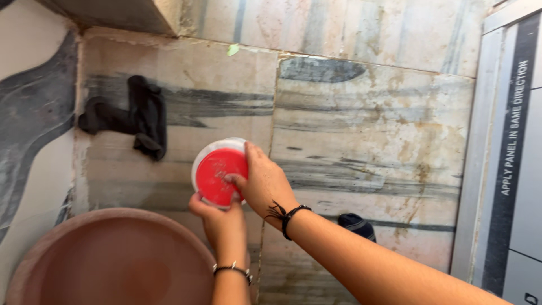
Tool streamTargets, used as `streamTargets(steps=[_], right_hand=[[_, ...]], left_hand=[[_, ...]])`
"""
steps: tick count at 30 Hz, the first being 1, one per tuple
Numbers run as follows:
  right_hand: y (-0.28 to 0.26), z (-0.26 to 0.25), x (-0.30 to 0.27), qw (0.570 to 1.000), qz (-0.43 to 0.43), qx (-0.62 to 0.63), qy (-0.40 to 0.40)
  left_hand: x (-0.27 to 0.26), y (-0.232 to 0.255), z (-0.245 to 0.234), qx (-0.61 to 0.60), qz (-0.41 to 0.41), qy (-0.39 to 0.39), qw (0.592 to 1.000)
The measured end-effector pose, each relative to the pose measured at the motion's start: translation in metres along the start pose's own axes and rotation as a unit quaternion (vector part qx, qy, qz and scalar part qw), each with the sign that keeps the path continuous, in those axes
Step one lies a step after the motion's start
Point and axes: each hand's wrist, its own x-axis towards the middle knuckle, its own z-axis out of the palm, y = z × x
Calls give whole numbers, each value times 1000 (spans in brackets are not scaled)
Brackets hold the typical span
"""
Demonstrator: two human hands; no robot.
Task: The person washes their hands using soap from a soap dish and water from a blue mug. They rub their hands together, rinse them, and then place the soap back into the dish. The person also handles a plastic container with a red lid.
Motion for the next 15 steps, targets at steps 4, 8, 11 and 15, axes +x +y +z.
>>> streamTargets(steps=[4,8,11,15], right_hand=[[-6,7,1,999,49,-15,-9],[-13,11,-14,978,-109,-135,118],[-28,13,-37,971,-164,-74,158],[-56,18,-71,981,-144,73,112]], left_hand=[[-2,3,-4,8,-13,-11,1000],[0,-6,-9,-169,16,-25,985],[0,-21,-20,-255,59,11,965],[-2,-40,-50,-370,15,73,926]])
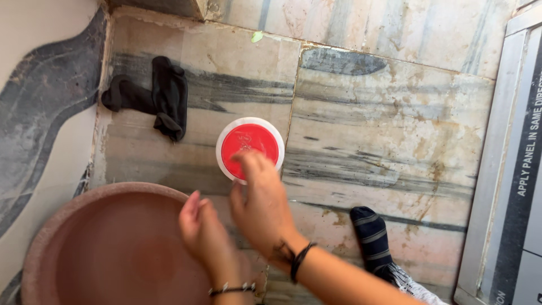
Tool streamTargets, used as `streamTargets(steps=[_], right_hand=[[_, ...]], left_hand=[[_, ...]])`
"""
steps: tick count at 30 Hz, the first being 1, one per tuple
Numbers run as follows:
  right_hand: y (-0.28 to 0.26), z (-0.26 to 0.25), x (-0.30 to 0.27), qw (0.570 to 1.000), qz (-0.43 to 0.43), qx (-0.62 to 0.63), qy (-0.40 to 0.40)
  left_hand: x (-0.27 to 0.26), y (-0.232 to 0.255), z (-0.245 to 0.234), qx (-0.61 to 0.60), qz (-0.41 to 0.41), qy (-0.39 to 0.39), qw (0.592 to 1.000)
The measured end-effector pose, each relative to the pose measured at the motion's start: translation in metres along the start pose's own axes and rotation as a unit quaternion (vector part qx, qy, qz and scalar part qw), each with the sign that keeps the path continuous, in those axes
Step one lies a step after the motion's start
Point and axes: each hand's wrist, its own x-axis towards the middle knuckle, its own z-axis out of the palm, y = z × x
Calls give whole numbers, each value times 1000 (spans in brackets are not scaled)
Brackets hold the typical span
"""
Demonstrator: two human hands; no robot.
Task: The person washes their hands using soap from a soap dish and water from a blue mug. They rub their hands together, rinse them, and then place the soap back into the dish. The person also handles a plastic container with a red lid.
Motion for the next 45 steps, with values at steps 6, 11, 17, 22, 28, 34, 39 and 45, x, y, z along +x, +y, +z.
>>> streamTargets(steps=[6,11,17,22,28,34,39,45], right_hand=[[-23,31,-30,976,161,123,-81],[-9,67,-43,921,301,208,-134],[7,96,-63,883,369,237,-165],[14,102,-61,865,400,259,-157],[20,100,-63,831,460,242,-201],[38,112,-73,845,403,316,-151],[49,115,-85,824,359,417,-134],[33,80,-55,599,493,608,-168]], left_hand=[[-8,1,-38,-80,-94,55,991],[4,-17,-51,-166,-211,62,961],[38,-63,-76,-207,-277,-11,938],[60,-100,-92,-207,-313,-20,927],[69,-115,-99,-227,-328,15,917],[78,-99,-109,-378,-262,-84,884],[53,-60,-99,-521,-198,-283,781],[10,5,-42,-264,-117,-267,920]])
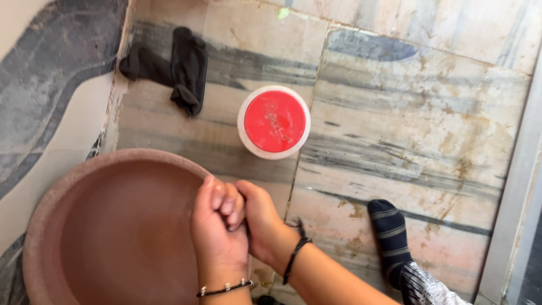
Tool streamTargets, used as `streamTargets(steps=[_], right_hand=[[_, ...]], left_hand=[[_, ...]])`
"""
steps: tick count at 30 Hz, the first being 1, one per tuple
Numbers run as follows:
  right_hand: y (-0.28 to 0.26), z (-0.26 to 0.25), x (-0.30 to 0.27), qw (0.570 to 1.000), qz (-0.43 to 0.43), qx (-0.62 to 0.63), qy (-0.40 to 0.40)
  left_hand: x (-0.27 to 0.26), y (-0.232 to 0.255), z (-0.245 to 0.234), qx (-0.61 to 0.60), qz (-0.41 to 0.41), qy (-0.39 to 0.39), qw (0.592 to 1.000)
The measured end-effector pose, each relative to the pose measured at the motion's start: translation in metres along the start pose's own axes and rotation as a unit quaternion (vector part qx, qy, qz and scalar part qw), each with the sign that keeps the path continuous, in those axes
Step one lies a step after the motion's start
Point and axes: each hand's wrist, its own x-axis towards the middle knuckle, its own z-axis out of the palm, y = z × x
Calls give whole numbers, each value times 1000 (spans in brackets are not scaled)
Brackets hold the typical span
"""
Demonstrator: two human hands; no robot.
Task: The person washes their hands using soap from a soap dish and water from a blue mug. They rub their hands together, rinse them, and then place the soap back into the dish. The person also handles a plastic container with a red lid.
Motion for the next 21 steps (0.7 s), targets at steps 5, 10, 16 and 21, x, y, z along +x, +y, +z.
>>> streamTargets(steps=[5,10,16,21], right_hand=[[-50,14,-23,982,32,-3,-185],[-65,0,-28,962,0,-133,-240],[-68,-9,-32,588,-143,-780,160],[-80,-2,-47,587,-231,-759,163]], left_hand=[[-6,-10,69,359,75,134,921],[-17,-23,91,590,280,116,749],[-26,-35,78,452,200,126,860],[-20,-44,78,421,147,91,890]])
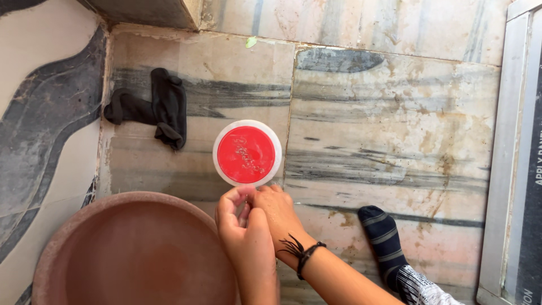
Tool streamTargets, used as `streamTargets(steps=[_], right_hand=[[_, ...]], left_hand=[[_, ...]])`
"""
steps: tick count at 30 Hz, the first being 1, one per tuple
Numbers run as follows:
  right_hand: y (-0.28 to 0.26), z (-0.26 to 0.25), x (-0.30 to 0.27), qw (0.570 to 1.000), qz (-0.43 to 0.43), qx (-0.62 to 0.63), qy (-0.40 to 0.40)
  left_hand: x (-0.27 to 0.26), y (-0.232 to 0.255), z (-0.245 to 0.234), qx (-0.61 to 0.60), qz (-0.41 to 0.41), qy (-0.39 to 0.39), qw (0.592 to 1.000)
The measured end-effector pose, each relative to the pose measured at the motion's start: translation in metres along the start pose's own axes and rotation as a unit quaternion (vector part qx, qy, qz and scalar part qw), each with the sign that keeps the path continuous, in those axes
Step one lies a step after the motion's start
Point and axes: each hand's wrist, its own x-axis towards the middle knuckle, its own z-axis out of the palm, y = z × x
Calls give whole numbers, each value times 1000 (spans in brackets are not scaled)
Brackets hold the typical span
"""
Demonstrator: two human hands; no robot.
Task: The person washes their hands using soap from a soap dish and water from a blue mug. They rub their hands together, rinse them, and then place the soap back into the dish. The person also handles a plastic container with a red lid.
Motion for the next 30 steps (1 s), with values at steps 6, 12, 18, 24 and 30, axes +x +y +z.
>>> streamTargets(steps=[6,12,18,24,30], right_hand=[[-2,-15,-10,979,-73,93,168],[12,-19,15,952,-273,-49,131],[27,-19,42,937,-305,-139,100],[28,-21,57,911,-315,-228,140],[26,-13,64,915,-271,-229,193]], left_hand=[[2,5,9,47,43,-60,996],[27,-2,9,-19,58,-140,988],[45,-20,12,49,88,-156,983],[47,-23,19,70,53,-156,984],[48,-31,23,0,37,-151,988]])
